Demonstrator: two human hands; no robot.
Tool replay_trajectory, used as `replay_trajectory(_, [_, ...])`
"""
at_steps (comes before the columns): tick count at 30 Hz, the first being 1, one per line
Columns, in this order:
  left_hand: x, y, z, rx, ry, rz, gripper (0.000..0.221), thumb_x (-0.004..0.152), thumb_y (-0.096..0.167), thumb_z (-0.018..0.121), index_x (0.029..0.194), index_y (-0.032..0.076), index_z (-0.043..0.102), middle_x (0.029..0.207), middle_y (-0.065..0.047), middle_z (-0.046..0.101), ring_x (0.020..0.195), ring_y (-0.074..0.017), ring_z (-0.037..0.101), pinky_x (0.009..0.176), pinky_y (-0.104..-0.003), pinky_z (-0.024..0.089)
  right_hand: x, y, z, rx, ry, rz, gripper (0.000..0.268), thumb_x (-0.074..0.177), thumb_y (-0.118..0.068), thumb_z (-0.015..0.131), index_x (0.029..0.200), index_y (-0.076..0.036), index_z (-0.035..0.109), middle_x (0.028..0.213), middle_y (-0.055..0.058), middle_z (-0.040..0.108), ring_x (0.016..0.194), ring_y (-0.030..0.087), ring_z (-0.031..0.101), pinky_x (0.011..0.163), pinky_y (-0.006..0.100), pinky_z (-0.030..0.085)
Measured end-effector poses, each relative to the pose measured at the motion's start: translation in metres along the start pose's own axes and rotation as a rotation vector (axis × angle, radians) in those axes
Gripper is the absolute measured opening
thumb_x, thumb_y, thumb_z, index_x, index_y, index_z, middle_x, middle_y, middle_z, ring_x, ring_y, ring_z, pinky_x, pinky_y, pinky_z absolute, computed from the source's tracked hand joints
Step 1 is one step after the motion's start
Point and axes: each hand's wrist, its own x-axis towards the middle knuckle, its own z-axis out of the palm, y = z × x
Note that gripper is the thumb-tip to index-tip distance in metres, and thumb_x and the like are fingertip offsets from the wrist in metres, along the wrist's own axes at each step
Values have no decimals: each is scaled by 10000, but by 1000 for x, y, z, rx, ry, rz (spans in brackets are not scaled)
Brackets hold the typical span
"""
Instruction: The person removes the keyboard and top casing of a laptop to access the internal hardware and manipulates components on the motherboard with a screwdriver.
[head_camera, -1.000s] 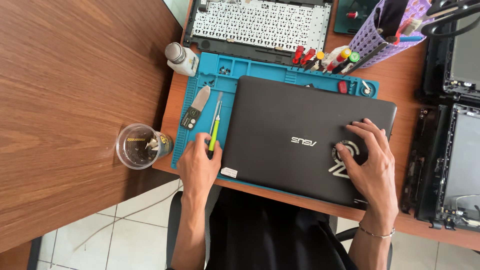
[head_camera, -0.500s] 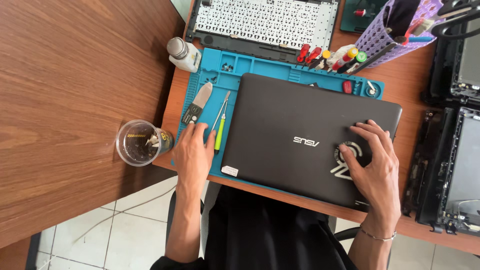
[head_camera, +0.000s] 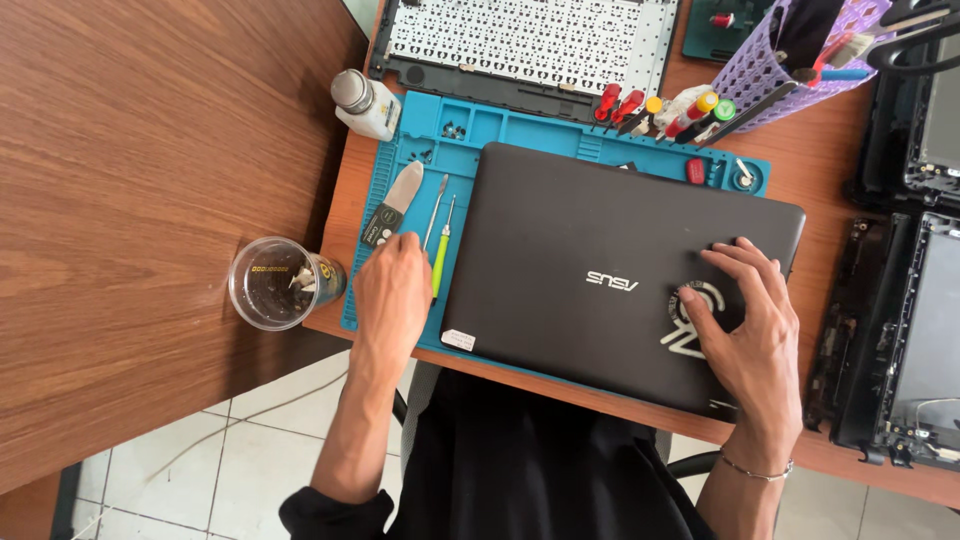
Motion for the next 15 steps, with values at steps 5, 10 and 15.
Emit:
replay_trajectory(5, [7, 2, 3, 98, -18, 36, 204, 902, 77, 689, 968, -94, 599, 931, -241, 663, 903, -335, 699, 737, -377, 600, 0, 2, 0, 1, 0, -15, 383, 908, -200, 784, 1242, -34, 695, 1335, 128, 676, 1431, 352, 536, 1253, 518, 350])
replay_trajectory(10, [9, -1, 8, 173, -64, 32, 223, 910, 64, 690, 987, -108, 572, 942, -264, 648, 909, -348, 690, 744, -367, 607, 0, 3, 0, 2, -9, -3, 388, 902, -201, 783, 1242, -35, 693, 1333, 128, 675, 1429, 352, 533, 1251, 516, 345])
replay_trajectory(15, [7, -2, 12, 175, -24, 21, 222, 913, -8, 688, 1064, -128, 578, 952, -301, 657, 880, -354, 700, 747, -329, 617, 2, 3, -1, 4, -10, -9, 378, 911, -208, 779, 1239, -39, 695, 1334, 119, 679, 1435, 342, 535, 1269, 516, 337])
